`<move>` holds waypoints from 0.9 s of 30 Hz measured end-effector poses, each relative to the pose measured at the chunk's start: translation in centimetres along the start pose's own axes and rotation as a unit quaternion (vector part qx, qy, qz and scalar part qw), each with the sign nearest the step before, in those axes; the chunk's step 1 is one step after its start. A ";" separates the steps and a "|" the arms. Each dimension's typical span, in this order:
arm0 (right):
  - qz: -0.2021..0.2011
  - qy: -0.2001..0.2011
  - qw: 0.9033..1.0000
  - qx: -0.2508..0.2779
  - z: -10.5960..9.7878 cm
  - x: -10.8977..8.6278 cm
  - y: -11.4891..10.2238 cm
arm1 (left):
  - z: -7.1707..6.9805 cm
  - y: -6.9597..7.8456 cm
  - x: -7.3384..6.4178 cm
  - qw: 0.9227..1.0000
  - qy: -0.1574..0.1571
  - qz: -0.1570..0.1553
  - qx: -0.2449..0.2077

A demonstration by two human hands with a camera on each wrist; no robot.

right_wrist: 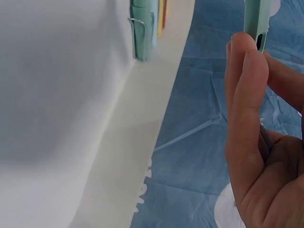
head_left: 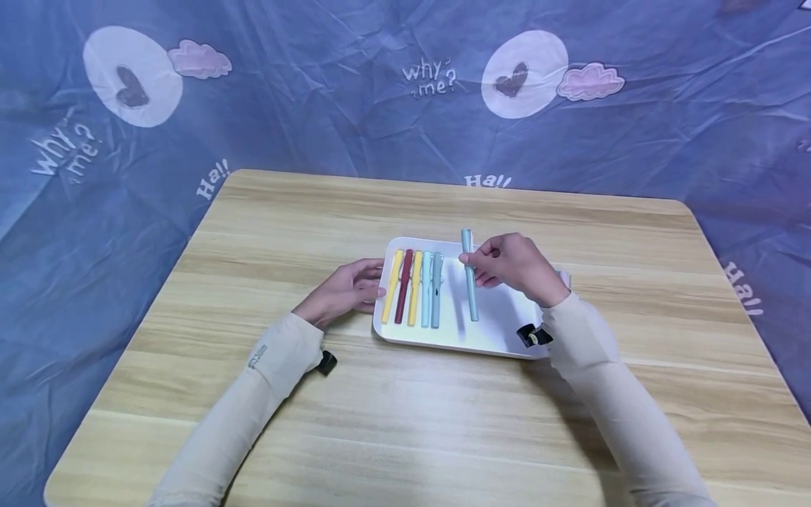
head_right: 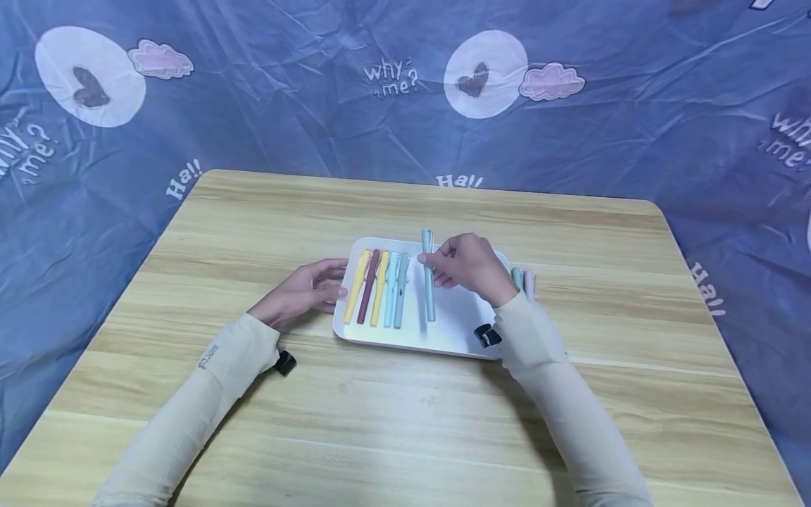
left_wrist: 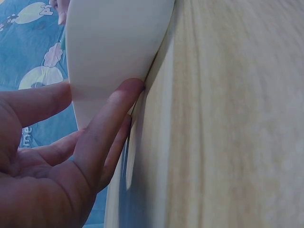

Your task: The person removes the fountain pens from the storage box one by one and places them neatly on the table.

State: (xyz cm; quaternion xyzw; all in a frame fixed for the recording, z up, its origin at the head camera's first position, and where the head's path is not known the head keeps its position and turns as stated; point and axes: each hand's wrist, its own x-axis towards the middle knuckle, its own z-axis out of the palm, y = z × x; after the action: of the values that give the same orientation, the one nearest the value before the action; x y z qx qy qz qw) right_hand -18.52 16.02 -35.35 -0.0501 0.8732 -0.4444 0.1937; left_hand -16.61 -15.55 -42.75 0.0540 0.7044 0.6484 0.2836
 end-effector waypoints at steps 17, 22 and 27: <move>-0.001 0.026 0.999 0.029 -1.8 -1.2 0.0 | -0.1 -0.1 0.0 1.000 0.001 0.004 -0.003; 0.004 0.025 0.999 0.045 -2.0 -1.3 0.4 | -0.1 -0.1 0.0 1.000 -0.002 0.008 -0.008; 0.009 0.029 0.998 0.046 -2.3 -1.5 0.7 | 0.0 -0.1 0.1 1.000 -0.002 0.007 -0.005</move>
State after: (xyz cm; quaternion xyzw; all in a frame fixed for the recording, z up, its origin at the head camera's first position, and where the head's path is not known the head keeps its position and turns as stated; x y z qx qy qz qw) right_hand -17.93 18.56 -34.24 -0.0202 0.8573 -0.4838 0.1749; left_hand -16.67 -15.55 -42.85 0.0589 0.6999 0.6542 0.2805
